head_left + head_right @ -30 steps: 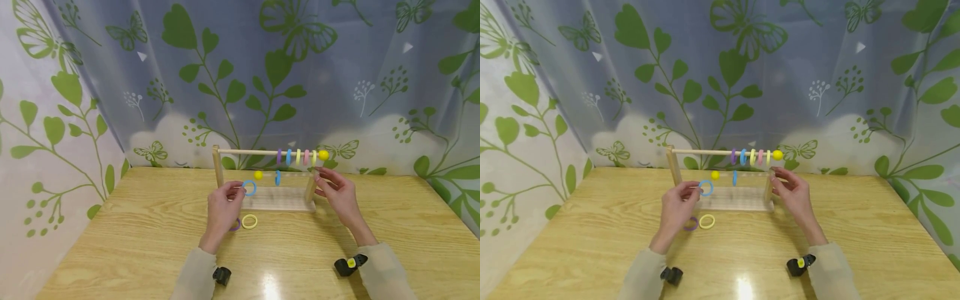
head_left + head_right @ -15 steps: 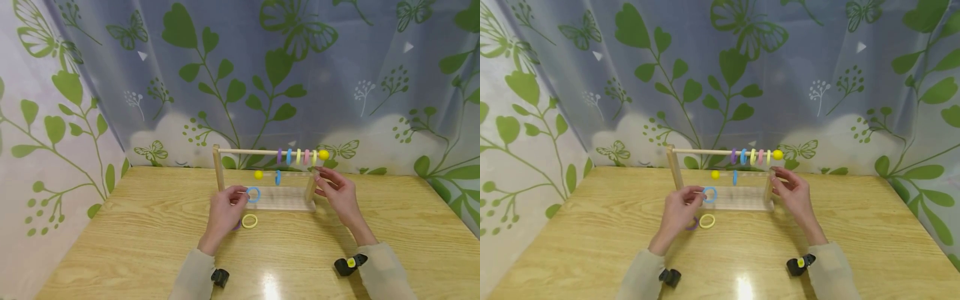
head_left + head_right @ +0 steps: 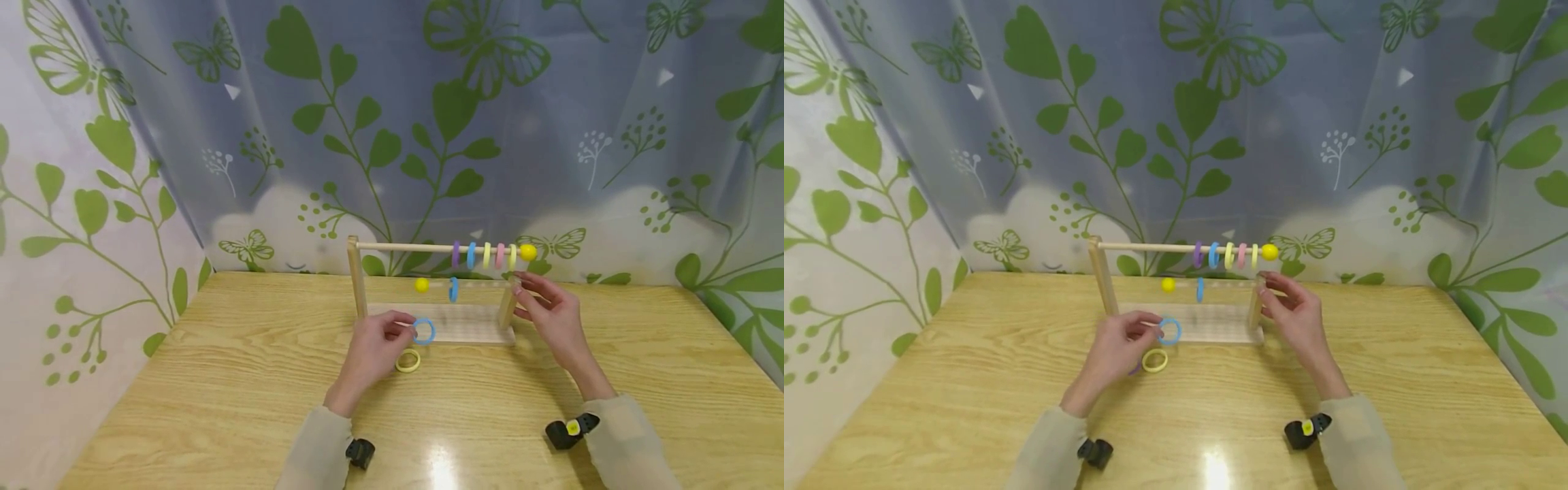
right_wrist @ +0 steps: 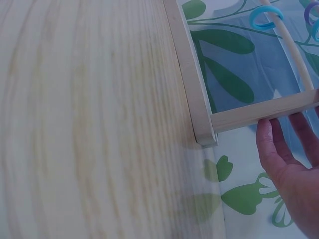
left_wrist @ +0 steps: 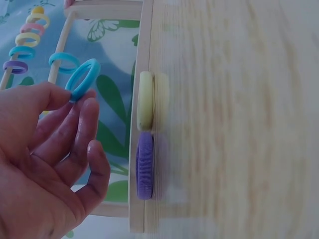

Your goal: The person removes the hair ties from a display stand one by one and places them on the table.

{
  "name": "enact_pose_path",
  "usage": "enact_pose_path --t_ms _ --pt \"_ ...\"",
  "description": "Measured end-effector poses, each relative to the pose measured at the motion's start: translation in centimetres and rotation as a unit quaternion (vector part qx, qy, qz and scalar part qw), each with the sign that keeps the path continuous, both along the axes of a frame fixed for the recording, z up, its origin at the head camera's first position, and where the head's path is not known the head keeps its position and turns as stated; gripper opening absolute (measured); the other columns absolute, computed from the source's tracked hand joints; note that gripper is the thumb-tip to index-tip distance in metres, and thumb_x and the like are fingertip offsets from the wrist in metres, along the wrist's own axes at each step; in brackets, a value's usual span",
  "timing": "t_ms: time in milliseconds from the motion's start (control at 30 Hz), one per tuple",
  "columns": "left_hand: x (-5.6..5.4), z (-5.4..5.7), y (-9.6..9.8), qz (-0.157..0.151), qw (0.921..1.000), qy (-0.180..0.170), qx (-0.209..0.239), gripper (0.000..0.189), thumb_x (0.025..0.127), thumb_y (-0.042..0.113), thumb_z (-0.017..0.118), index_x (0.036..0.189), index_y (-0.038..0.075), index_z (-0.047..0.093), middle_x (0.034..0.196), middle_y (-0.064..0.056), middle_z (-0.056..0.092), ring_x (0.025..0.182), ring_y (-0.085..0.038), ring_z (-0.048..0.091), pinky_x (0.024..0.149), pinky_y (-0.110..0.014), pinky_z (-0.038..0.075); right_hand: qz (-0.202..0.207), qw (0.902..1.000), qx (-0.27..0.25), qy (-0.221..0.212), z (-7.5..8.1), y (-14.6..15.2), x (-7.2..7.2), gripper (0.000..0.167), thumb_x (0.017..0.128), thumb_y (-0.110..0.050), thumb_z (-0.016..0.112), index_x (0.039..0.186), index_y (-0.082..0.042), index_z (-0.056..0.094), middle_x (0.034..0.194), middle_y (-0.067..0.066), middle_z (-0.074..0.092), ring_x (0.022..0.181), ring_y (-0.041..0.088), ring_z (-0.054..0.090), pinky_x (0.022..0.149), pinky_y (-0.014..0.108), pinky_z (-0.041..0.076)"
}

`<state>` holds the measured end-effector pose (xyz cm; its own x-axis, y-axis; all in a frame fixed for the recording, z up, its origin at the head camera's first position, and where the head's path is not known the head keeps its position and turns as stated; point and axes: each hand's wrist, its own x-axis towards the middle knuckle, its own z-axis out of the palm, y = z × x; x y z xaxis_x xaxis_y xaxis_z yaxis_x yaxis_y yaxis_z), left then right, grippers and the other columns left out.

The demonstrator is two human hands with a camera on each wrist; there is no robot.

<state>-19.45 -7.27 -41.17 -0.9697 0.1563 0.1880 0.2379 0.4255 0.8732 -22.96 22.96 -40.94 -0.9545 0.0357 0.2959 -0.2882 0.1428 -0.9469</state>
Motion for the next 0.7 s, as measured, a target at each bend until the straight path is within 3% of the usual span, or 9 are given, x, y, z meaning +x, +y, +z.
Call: enact_pose_path --t_ms 233,700 --pt "-0.06 -0.19 -0.04 -0.029 0.9992 -0.021 -0.018 0.019 0.095 0.014 0.066 0.11 0.007 0.076 0.094 -0.007 0.079 0.082 -0.015 0.073 0.069 -0.024 0.057 -0.001 1.0 0.002 -0.001 -0.06 0.02 0.01 0.046 0.101 -0.017 0.065 0.14 0.005 0.056 0.112 -0.02 0.067 0.099 -0.001 0.071 0.078 0.023 0.061" --pt "-0.33 -0.32 0.49 -0.062 0.9954 -0.018 -0.07 0.016 0.097 0.016 0.067 0.107 0.008 0.076 0.092 -0.007 0.079 0.081 -0.014 0.072 0.071 -0.026 0.056 -0.003 1.0 0.0 -0.001 -0.07 -0.01 -0.04 0.045 0.101 -0.016 0.065 0.139 0.007 0.056 0.111 -0.02 0.067 0.098 -0.001 0.071 0.077 0.023 0.061"
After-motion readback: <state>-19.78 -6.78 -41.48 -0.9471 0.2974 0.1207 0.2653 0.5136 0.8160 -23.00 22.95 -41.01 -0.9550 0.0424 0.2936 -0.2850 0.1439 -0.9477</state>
